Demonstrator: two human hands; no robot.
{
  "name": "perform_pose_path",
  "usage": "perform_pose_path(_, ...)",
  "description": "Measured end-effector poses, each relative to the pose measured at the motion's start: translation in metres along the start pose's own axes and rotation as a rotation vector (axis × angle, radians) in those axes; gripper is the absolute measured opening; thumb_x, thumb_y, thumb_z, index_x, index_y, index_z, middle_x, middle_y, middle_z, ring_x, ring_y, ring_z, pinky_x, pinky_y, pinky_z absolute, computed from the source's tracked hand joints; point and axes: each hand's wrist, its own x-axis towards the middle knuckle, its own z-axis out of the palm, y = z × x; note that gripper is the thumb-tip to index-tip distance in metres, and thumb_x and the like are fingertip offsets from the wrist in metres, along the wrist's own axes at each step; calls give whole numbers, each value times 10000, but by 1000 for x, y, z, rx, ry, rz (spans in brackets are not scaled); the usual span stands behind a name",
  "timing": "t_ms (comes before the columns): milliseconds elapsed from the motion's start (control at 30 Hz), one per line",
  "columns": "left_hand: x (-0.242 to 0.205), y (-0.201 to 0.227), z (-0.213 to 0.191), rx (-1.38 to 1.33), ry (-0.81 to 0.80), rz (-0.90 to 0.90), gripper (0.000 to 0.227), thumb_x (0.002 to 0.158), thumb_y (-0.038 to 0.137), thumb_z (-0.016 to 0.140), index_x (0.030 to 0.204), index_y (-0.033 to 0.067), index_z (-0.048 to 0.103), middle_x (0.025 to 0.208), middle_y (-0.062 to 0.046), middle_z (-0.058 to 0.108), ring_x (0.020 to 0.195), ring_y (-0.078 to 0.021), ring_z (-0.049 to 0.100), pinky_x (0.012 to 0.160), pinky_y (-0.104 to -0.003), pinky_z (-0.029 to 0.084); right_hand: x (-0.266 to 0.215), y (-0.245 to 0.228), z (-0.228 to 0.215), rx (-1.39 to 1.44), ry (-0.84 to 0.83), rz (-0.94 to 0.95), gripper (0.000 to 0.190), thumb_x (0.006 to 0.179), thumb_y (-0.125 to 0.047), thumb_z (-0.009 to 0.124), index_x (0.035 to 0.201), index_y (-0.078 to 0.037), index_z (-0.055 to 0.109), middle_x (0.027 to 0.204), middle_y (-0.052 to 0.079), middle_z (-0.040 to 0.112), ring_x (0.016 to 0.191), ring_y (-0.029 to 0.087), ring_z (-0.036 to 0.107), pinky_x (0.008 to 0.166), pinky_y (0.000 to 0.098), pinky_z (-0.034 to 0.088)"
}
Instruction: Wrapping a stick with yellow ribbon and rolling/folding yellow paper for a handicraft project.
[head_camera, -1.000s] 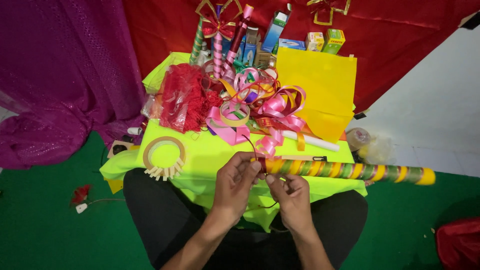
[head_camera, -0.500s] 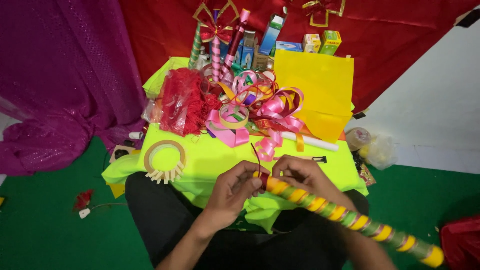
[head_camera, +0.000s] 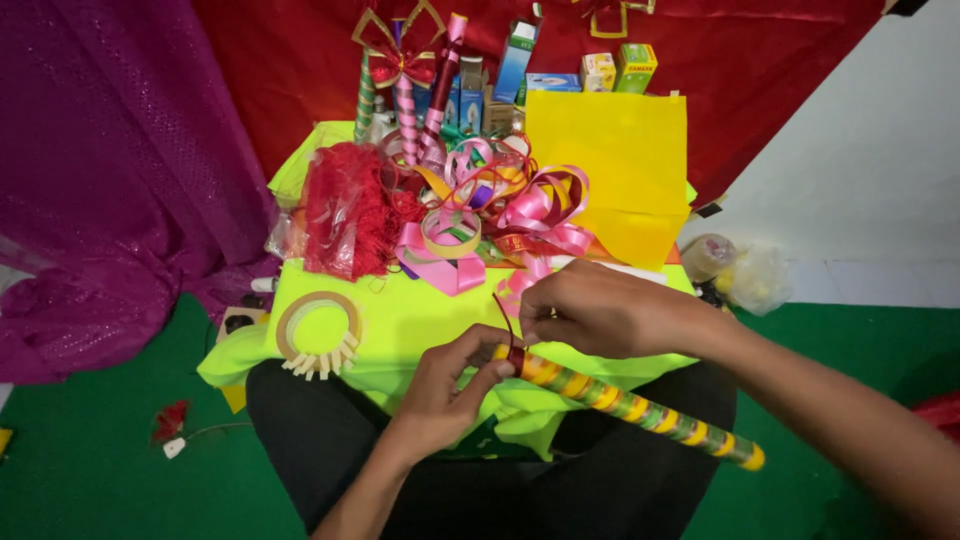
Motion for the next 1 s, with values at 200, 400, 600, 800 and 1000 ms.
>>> perform_pose_path(200,2,-6,3,64,126,-25,179,921,107,679,1074,15,686,772,-46,718,656,-123,611,613,-256,490,17,9,17,-37,102,50,107,886,-176,675,856,-114,757,861,-29,816,721,189,703,682,344,542)
perform_pose_path(400,6,-8,9,121,258,-41,171,907,73,674,1075,48,696,768,-24,727,637,-113,622,599,-252,510,10,-9,41,43,356,122,122,872,-169,684,835,-70,745,752,54,779,611,255,727,586,354,550)
perform_pose_path(600,10,-5,11,38,407,-41,219,903,101,654,1108,37,691,890,-44,767,709,-121,661,656,-254,537,-7,-26,92,263,676,250,59,846,-161,748,898,-136,736,656,-23,707,462,124,571,458,298,468)
perform_pose_path(800,10,-15,21,-243,420,-83,218,942,56,638,1151,-2,657,920,-73,730,753,-125,649,704,-251,550,-10,-30,136,677,942,194,39,856,-34,740,874,-6,760,587,-14,631,492,53,477,461,203,400)
perform_pose_path(1000,10,-25,21,-470,336,-3,224,966,26,590,1173,-43,641,873,-93,684,719,-137,568,675,-261,498,-3,-5,176,1079,919,154,79,910,-3,715,951,60,740,730,43,678,598,71,534,544,199,405)
